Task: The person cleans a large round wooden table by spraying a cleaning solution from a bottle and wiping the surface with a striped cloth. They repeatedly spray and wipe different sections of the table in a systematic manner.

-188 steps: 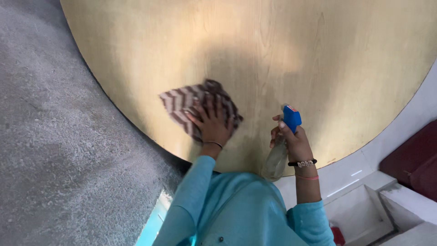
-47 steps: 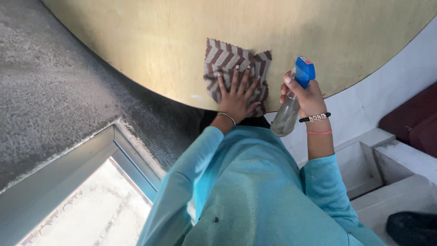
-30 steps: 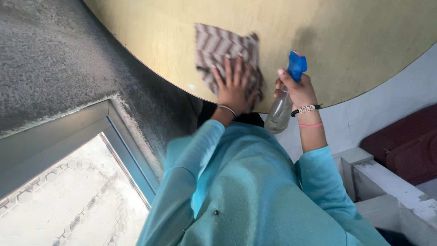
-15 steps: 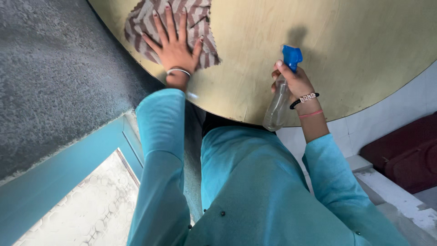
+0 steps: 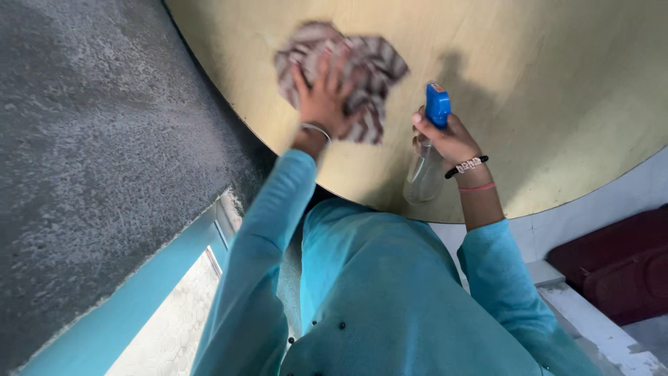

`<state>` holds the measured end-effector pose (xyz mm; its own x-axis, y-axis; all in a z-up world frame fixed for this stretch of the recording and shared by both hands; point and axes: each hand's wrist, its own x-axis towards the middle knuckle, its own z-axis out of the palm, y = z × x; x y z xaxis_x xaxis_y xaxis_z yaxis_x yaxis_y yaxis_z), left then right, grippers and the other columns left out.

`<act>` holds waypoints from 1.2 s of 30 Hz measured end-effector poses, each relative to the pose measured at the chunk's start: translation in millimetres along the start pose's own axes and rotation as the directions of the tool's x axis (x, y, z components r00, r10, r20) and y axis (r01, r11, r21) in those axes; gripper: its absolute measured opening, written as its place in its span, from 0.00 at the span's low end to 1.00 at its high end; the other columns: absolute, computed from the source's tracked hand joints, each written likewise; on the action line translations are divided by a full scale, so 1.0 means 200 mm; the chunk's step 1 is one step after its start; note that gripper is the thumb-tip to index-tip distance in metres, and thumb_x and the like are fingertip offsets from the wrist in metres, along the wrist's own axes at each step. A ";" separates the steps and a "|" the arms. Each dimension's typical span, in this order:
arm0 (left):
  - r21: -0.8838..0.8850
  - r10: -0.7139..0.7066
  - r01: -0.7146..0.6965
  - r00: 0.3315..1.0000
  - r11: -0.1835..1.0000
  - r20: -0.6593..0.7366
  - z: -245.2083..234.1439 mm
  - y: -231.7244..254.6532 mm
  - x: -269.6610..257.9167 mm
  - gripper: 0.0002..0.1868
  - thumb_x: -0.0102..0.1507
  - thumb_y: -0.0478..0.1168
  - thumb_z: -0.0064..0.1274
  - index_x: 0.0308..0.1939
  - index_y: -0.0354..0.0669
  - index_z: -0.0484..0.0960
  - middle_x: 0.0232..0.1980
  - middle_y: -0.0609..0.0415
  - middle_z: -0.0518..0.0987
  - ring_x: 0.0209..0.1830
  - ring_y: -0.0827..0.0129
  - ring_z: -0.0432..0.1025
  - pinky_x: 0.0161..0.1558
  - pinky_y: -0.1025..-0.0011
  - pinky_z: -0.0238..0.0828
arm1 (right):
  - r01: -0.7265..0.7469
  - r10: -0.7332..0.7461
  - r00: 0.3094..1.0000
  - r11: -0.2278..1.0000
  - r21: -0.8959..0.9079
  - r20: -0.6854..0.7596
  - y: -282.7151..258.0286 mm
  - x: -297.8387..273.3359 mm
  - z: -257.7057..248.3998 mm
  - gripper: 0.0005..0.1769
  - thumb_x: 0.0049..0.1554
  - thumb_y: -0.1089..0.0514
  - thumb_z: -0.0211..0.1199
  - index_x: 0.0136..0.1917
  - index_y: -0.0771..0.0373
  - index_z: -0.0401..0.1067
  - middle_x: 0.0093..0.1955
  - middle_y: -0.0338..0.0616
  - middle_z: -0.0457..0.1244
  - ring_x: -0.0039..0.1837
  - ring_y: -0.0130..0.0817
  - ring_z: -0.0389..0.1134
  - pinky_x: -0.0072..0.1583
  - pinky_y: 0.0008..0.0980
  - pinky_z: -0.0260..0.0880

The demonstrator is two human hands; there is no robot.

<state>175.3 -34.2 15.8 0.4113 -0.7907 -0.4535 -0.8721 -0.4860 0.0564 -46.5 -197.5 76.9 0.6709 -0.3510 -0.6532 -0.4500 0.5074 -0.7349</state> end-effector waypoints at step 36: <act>-0.229 -0.050 -0.008 0.968 0.973 -0.246 -0.14 -0.07 0.43 0.46 0.63 0.68 0.43 0.81 0.57 0.56 0.84 0.49 0.49 0.84 0.38 0.36 0.69 0.18 0.23 | 0.120 -0.088 0.987 0.958 0.259 -0.132 -0.58 0.57 0.35 0.25 0.63 0.41 0.64 0.61 0.63 0.69 0.44 0.45 0.64 0.37 0.38 0.67 0.39 0.36 0.71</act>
<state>230.5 -106.3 1.7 0.5066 -0.8328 -0.2233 -0.7915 -0.5519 0.2627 123.2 -242.4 100.8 0.6242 -0.4953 -0.6042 -0.1980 0.6477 -0.7357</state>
